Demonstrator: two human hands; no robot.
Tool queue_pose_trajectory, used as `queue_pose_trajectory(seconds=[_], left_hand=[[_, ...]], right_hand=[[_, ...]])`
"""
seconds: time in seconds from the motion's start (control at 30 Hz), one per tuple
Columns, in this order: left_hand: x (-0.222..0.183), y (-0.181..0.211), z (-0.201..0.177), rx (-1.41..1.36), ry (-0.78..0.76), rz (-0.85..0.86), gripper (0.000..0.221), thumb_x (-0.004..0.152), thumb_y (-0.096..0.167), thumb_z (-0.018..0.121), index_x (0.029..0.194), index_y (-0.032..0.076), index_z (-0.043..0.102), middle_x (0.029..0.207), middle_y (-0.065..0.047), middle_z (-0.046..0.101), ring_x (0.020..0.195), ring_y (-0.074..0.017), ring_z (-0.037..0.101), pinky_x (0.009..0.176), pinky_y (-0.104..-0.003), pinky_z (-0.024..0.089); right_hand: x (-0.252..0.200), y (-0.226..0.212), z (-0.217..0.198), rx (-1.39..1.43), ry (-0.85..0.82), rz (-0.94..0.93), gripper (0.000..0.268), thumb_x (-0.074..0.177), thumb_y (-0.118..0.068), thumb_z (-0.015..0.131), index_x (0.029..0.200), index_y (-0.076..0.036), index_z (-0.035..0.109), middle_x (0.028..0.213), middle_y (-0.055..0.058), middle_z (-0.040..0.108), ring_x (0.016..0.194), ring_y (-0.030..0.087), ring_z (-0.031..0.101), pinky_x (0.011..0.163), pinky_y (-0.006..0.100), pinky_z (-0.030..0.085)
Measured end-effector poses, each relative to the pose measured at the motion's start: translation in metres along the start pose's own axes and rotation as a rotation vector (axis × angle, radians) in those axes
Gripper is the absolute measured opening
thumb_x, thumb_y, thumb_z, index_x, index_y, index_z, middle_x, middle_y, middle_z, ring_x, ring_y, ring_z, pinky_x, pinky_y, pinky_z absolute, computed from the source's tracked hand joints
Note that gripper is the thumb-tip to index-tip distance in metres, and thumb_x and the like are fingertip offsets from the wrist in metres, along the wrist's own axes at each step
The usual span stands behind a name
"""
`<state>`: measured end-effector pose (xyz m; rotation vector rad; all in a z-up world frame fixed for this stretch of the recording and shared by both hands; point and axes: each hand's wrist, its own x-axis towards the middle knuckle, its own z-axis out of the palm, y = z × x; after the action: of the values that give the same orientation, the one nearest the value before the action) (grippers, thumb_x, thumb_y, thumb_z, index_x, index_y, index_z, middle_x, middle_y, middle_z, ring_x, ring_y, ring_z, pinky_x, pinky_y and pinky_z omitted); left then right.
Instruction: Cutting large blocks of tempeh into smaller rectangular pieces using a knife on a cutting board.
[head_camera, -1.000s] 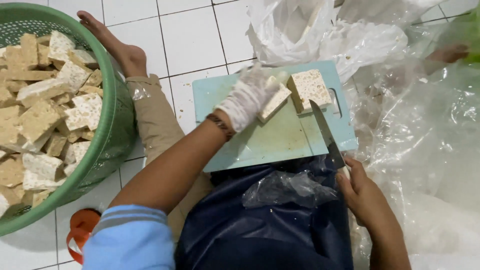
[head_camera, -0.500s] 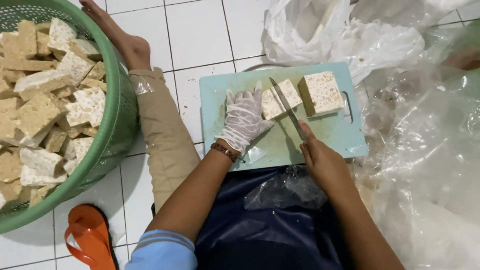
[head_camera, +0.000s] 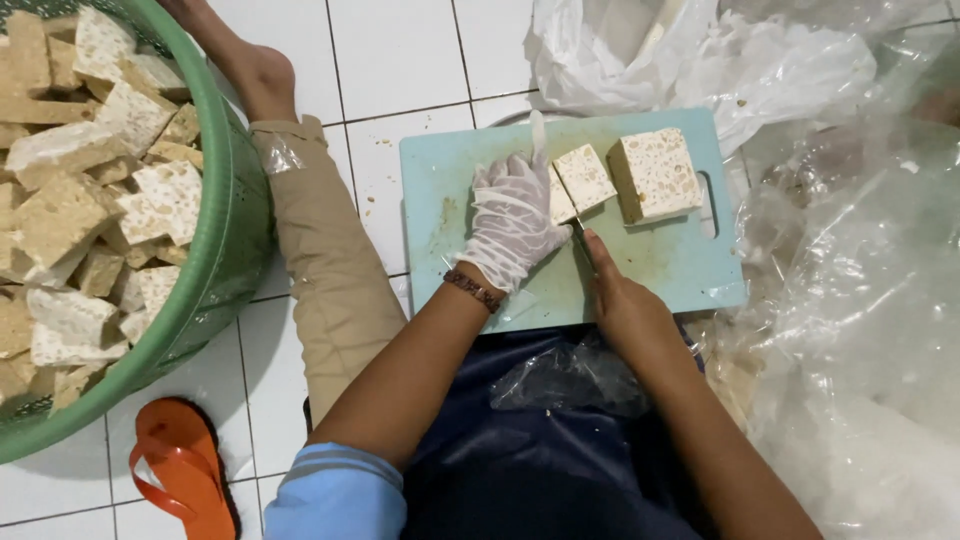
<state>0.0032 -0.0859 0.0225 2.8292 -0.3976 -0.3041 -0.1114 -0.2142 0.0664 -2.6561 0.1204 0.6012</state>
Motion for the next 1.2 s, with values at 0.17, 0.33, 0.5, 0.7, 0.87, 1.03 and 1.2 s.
queue_pose_trajectory(seconds=[0.17,0.33,0.5,0.7,0.87,1.03,1.2], left_hand=[[-0.016,-0.003,-0.026,-0.687,-0.093,-0.12,0.112,0.07,0.04,0.083,0.152,0.011,0.013,0.152,-0.027,0.022,0.136,-0.0477,0.028,0.113,-0.055,0.024],[-0.071,-0.029,-0.015,-0.534,0.019,-0.123,0.096,0.073,0.044,0.074,0.149,0.013,0.025,0.151,-0.02,0.033,0.142,-0.0361,0.025,0.117,-0.05,0.002],[-0.061,-0.039,0.009,-0.407,0.078,-0.145,0.096,0.069,0.06,0.07,0.146,0.016,0.031,0.146,-0.019,0.037,0.14,-0.0365,0.028,0.117,-0.052,0.005],[-0.064,-0.041,0.019,-0.368,0.09,-0.14,0.094,0.069,0.052,0.072,0.145,0.014,0.032,0.139,-0.02,0.041,0.138,-0.0374,0.03,0.116,-0.055,0.008],[-0.065,-0.043,0.003,-0.222,-0.04,-0.075,0.106,0.072,0.048,0.074,0.15,0.006,0.017,0.144,-0.024,0.031,0.138,-0.0399,0.027,0.117,-0.054,0.009],[-0.038,-0.038,0.005,-0.186,-0.034,0.058,0.076,0.084,0.021,0.065,0.144,0.013,0.02,0.143,-0.023,0.018,0.132,-0.0431,0.023,0.107,-0.055,0.019],[-0.009,-0.053,0.025,0.048,0.104,0.341,0.028,0.091,0.046,0.048,0.111,0.029,0.058,0.096,-0.013,0.057,0.092,-0.0401,0.065,0.075,-0.05,0.055]], right_hand=[[-0.019,0.003,-0.016,0.124,-0.015,0.059,0.062,0.097,-0.025,0.037,0.153,-0.035,0.014,0.115,0.027,0.063,0.108,0.046,0.058,0.091,0.055,0.046],[-0.04,-0.009,-0.008,0.19,-0.006,0.06,0.06,0.098,-0.026,0.036,0.154,-0.029,0.016,0.119,0.028,0.06,0.108,0.048,0.057,0.09,0.055,0.046],[-0.051,-0.035,-0.008,0.168,-0.008,0.022,0.06,0.098,-0.026,0.035,0.154,-0.027,0.014,0.121,0.026,0.06,0.106,0.046,0.06,0.088,0.055,0.048],[-0.051,-0.044,0.005,0.107,-0.015,-0.047,0.059,0.099,-0.022,0.035,0.154,-0.022,0.014,0.118,0.028,0.061,0.101,0.047,0.062,0.082,0.055,0.05],[-0.048,-0.048,0.008,0.059,-0.018,-0.06,0.061,0.099,-0.018,0.035,0.155,-0.019,0.011,0.104,0.031,0.065,0.087,0.048,0.066,0.071,0.053,0.052],[-0.031,-0.027,0.037,0.064,-0.021,-0.132,0.063,0.098,-0.014,0.035,0.154,-0.018,0.006,0.104,0.032,0.064,0.086,0.047,0.066,0.068,0.051,0.051],[-0.042,0.001,0.032,0.023,-0.109,-0.101,0.068,0.097,-0.018,0.038,0.155,-0.029,0.004,0.117,0.033,0.059,0.103,0.051,0.06,0.083,0.059,0.047]])
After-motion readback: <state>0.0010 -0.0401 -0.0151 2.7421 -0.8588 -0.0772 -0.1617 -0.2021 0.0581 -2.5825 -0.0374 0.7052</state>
